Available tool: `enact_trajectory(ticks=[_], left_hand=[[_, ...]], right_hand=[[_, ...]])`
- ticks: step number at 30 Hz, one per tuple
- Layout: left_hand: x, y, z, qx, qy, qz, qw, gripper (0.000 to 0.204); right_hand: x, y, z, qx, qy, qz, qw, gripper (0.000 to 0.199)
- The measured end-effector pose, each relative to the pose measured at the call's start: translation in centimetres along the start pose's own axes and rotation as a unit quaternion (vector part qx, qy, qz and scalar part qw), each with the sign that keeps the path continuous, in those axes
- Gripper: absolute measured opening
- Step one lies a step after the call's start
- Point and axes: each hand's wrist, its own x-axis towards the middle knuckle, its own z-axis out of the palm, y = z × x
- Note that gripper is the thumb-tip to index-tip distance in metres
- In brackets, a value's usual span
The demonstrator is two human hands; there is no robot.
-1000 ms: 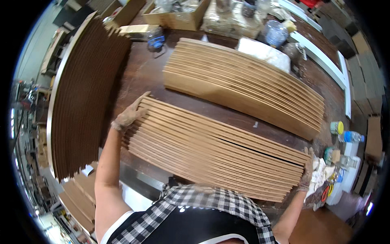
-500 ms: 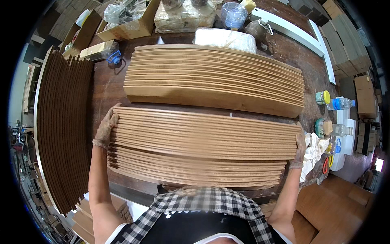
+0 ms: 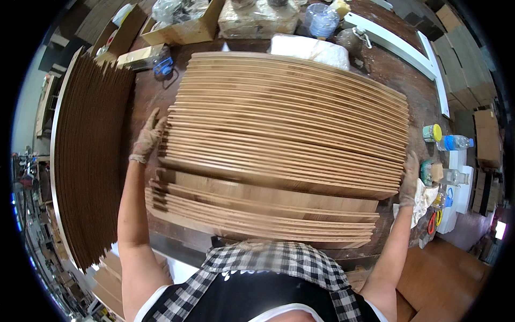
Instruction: The person wipes the surface of a wooden slatted panel with a white cloth and then moves it to a stack of similar panels on the table.
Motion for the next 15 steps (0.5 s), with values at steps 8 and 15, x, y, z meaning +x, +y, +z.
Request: enact_trajectory(ticks=[8,15], left_hand=[[-10.6,-1.2,-3.2,-0.225,-0.152,-0.188,0.944,0.057],[-12.9,-4.4,-5.1,-0.336,-0.144,-0.144,0.919,0.055]], right_hand=[[-13.3,0.1,-0.4,-0.004,0.021,0.210,0.977,0.035],[-15.4,1.2,-0.2,0.171,-0.009,0.217,0.961,0.046]])
